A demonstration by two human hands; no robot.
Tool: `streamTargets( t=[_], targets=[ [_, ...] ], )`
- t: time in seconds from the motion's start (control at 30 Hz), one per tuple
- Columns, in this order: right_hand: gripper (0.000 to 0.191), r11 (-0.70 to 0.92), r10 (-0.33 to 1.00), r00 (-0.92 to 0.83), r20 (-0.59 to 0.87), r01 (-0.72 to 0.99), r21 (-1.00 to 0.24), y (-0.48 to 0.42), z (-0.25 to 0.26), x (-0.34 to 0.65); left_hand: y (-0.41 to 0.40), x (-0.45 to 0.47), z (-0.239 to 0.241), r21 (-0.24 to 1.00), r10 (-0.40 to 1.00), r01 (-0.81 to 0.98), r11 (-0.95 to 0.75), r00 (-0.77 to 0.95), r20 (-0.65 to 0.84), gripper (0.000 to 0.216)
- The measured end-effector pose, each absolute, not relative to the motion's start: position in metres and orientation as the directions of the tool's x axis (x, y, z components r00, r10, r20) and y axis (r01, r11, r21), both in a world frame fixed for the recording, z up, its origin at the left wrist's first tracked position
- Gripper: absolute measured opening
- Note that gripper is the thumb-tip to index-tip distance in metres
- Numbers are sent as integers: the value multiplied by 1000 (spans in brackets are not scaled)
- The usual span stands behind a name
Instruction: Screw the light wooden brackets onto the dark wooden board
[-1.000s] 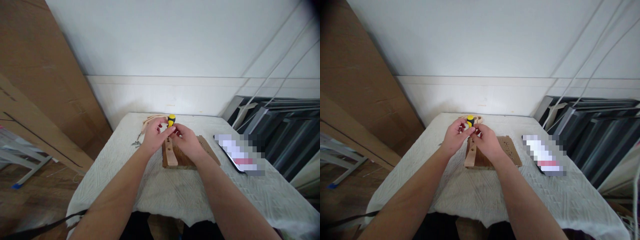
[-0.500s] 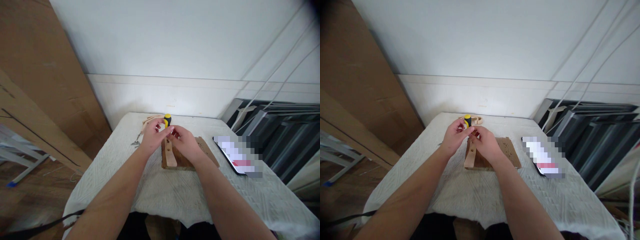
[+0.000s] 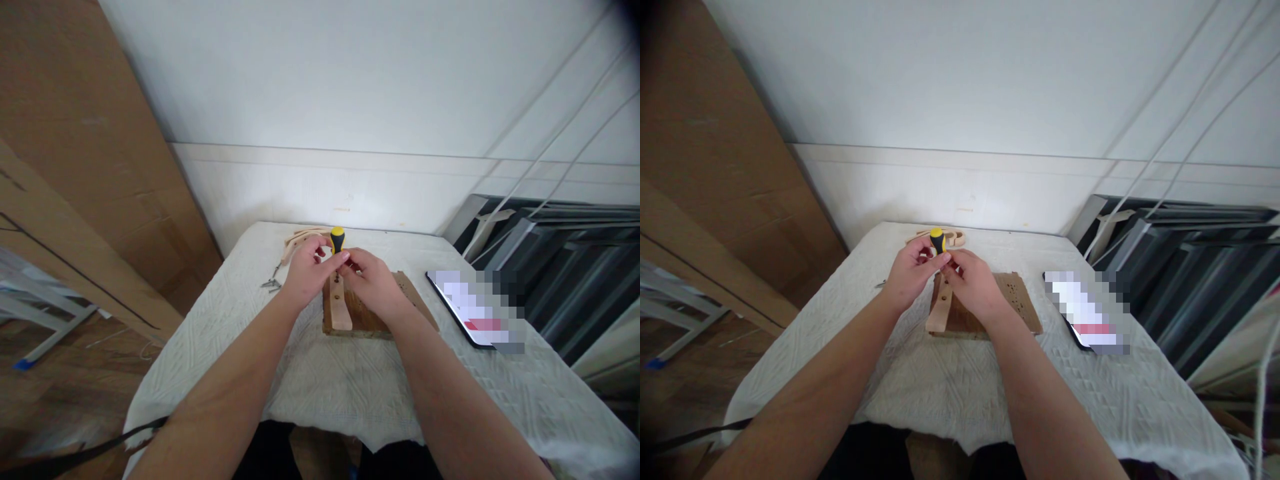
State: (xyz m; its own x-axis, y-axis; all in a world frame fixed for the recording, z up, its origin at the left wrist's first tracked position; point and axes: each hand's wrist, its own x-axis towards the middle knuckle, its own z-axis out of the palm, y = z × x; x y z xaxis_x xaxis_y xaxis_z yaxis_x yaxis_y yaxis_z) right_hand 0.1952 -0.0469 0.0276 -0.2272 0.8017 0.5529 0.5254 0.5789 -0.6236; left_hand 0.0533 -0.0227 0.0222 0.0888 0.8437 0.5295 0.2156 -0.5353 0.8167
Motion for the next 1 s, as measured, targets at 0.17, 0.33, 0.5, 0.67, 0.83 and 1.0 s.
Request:
streamTargets(
  t=[0.17,0.33,0.5,0.67,0.83,1.0],
  targets=[
    [18,525,844,-217,491,523,-672,-49,30,195,-27,54,27,757,780,189,-625,168,602,15],
    [18,542,826,-192,529,527,-655,-48,27,196,-26,53,28,754,799,266,-601,169,577,18],
    [16,587,783,-167,599,516,-624,-44,24,198,-25,54,24,801,841,264,-536,90,533,25],
    [22,547,828,-199,524,496,-675,-47,26,200,-26,54,26,783,804,184,-595,138,578,18],
    [22,518,844,-165,510,492,-699,-48,26,200,-26,51,30,724,774,275,-633,182,607,19],
    [20,561,807,-180,563,532,-634,-47,26,199,-28,50,30,746,780,234,-624,126,613,19]
  ],
)
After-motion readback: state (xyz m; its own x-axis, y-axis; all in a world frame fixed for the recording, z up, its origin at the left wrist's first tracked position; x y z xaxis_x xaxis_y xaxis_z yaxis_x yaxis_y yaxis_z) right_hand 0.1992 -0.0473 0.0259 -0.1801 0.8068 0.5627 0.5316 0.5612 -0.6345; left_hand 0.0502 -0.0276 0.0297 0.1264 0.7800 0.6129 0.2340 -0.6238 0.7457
